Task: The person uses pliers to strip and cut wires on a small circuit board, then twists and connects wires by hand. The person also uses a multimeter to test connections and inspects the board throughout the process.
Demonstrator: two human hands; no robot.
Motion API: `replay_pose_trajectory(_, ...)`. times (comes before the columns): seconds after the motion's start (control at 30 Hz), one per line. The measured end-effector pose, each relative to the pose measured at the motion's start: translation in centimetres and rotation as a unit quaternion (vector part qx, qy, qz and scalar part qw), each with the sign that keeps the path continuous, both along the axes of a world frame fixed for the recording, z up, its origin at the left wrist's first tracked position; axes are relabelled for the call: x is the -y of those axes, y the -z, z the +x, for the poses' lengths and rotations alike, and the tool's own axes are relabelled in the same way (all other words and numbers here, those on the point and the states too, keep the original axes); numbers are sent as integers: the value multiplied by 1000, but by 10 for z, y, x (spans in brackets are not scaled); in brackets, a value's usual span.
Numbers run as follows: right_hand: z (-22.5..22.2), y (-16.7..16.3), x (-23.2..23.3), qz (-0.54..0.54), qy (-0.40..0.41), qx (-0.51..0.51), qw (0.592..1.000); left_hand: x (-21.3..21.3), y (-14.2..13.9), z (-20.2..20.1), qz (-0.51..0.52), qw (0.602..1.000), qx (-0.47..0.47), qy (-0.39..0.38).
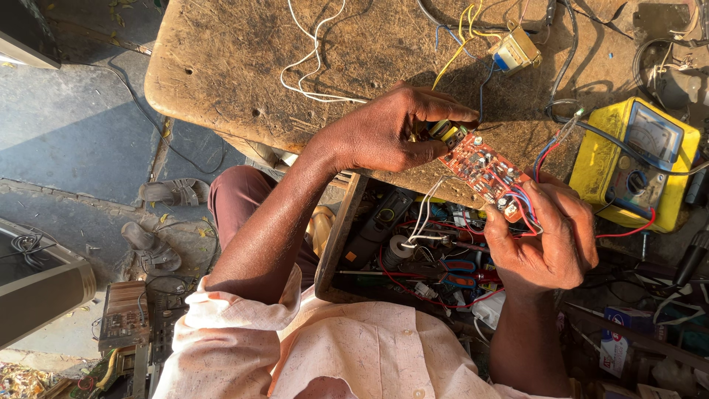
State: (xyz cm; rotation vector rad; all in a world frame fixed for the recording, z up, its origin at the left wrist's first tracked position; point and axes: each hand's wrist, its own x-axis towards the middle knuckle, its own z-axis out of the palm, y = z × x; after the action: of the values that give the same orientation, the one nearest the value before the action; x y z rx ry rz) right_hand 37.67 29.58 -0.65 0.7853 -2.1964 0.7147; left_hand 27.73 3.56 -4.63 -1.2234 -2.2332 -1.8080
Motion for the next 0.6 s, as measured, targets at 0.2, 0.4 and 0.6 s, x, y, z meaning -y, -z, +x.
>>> replay_pose_trajectory(0.2,0,1,0,-2,3,-1,1000,0,-2,1,7,998,68,13)
replay_pose_trajectory(0.4,0,0,0,-1,-5,-1,1000,0,-2,1,-4,998,65,8)
replay_pose_trajectory(0.6,1,1,-1,3,3,3,1000,0,0,1,6,998,58,11)
